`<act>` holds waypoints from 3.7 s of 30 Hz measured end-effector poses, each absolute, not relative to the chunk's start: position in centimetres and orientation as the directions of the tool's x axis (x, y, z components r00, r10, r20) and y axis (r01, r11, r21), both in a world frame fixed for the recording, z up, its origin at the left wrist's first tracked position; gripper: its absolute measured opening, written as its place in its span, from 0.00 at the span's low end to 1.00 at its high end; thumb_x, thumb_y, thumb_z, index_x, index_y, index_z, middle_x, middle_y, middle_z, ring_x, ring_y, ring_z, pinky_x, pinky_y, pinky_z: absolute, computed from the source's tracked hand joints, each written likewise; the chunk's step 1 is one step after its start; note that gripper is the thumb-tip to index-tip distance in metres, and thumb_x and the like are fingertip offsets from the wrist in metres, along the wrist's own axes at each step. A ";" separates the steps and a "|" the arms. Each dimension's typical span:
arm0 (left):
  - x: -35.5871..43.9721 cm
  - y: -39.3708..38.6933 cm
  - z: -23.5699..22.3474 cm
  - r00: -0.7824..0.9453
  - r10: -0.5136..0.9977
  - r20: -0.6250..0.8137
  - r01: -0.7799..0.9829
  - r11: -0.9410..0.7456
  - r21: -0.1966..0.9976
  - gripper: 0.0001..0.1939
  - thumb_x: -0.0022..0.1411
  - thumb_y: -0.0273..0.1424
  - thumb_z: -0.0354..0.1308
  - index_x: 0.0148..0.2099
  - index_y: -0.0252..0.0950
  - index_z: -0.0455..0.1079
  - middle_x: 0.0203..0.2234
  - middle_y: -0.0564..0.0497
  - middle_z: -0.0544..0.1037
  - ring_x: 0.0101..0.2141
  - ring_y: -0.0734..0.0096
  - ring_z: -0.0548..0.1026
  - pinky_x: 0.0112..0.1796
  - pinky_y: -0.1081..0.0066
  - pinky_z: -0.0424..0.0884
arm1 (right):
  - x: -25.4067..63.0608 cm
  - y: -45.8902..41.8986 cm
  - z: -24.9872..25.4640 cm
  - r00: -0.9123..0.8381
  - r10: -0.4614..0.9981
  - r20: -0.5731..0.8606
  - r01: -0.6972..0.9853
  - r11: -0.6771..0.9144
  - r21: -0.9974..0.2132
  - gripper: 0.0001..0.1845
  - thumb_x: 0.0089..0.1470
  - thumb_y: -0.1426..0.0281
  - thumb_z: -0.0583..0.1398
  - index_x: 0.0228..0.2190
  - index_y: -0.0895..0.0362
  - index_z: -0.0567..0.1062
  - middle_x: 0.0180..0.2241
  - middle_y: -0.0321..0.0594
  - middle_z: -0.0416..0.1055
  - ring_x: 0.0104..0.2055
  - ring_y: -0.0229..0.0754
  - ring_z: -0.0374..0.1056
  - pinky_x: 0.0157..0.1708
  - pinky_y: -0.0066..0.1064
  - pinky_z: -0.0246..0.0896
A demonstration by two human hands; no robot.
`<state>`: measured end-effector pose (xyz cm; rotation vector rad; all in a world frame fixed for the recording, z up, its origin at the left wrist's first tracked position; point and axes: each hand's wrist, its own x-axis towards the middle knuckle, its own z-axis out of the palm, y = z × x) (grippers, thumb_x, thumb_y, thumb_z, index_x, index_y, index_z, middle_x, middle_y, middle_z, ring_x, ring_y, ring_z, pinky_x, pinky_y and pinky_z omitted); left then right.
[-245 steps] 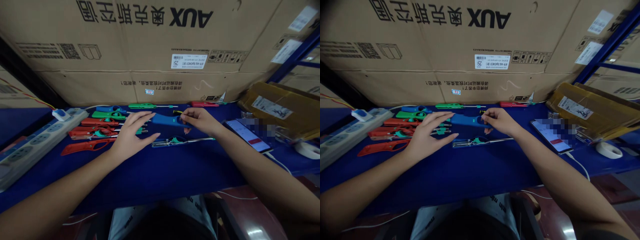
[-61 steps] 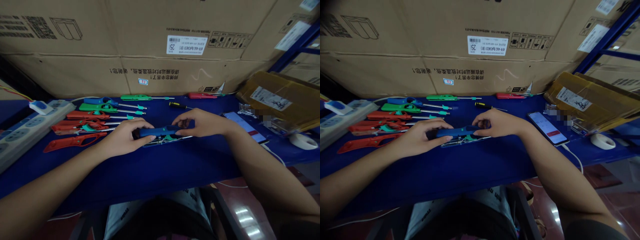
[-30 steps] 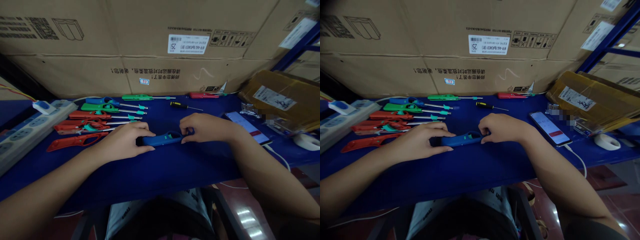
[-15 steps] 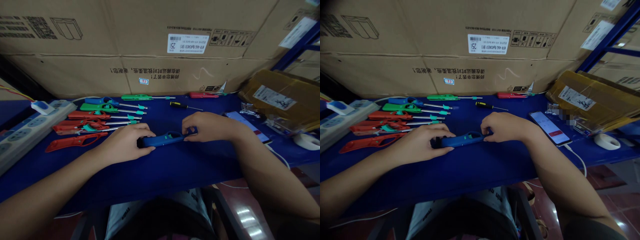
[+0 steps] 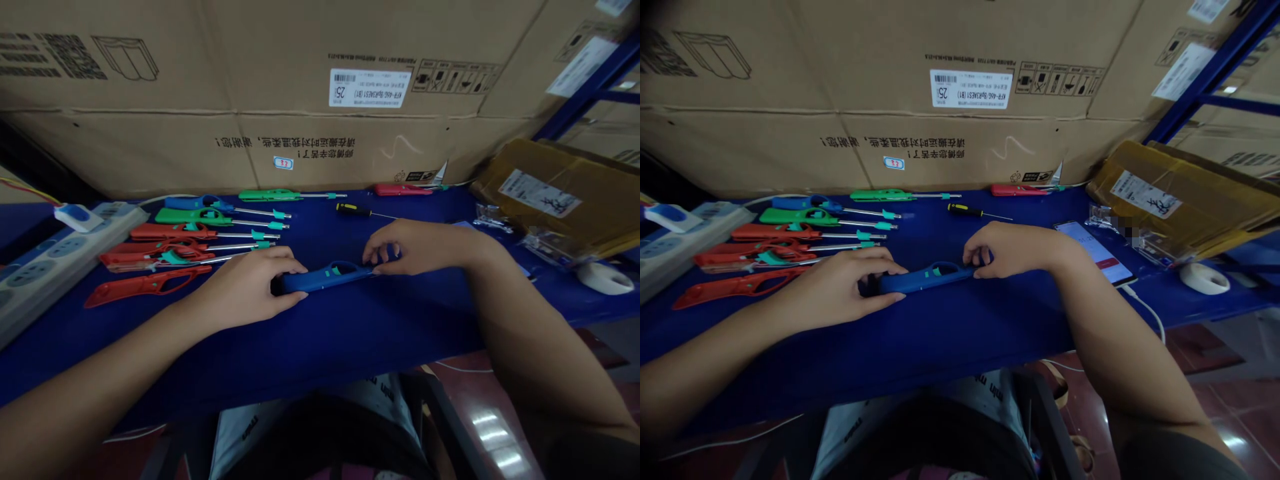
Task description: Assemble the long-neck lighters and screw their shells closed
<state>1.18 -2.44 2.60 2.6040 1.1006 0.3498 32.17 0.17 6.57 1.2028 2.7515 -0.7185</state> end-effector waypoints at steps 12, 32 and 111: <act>0.9 -2.1 2.6 0.682 0.720 0.129 0.652 -0.679 0.336 0.17 0.65 0.40 0.59 0.54 0.43 0.77 0.45 0.50 0.77 0.40 0.65 0.78 0.41 0.67 0.74 | 31.5 0.4 6.2 -0.730 0.652 -0.204 0.667 0.616 -0.420 0.07 0.57 0.68 0.63 0.35 0.57 0.82 0.34 0.37 0.81 0.34 0.40 0.73 0.37 0.30 0.61; 1.3 -2.2 2.2 0.778 0.621 0.091 0.628 -0.769 -0.121 0.16 0.74 0.35 0.46 0.54 0.34 0.68 0.46 0.43 0.74 0.41 0.56 0.78 0.40 0.61 0.75 | 30.2 -0.9 6.3 -0.725 0.678 -0.123 0.685 0.688 -0.241 0.03 0.52 0.69 0.62 0.30 0.56 0.74 0.32 0.37 0.75 0.33 0.40 0.68 0.33 0.30 0.54; 2.2 -1.8 0.7 0.679 0.680 0.274 0.517 -0.710 0.479 0.10 0.64 0.34 0.61 0.44 0.35 0.75 0.38 0.49 0.73 0.40 0.67 0.75 0.43 0.68 0.70 | 28.0 -0.9 3.3 -0.876 0.438 0.201 0.411 0.897 -0.164 0.09 0.65 0.66 0.59 0.34 0.57 0.76 0.33 0.38 0.74 0.38 0.41 0.68 0.37 0.31 0.59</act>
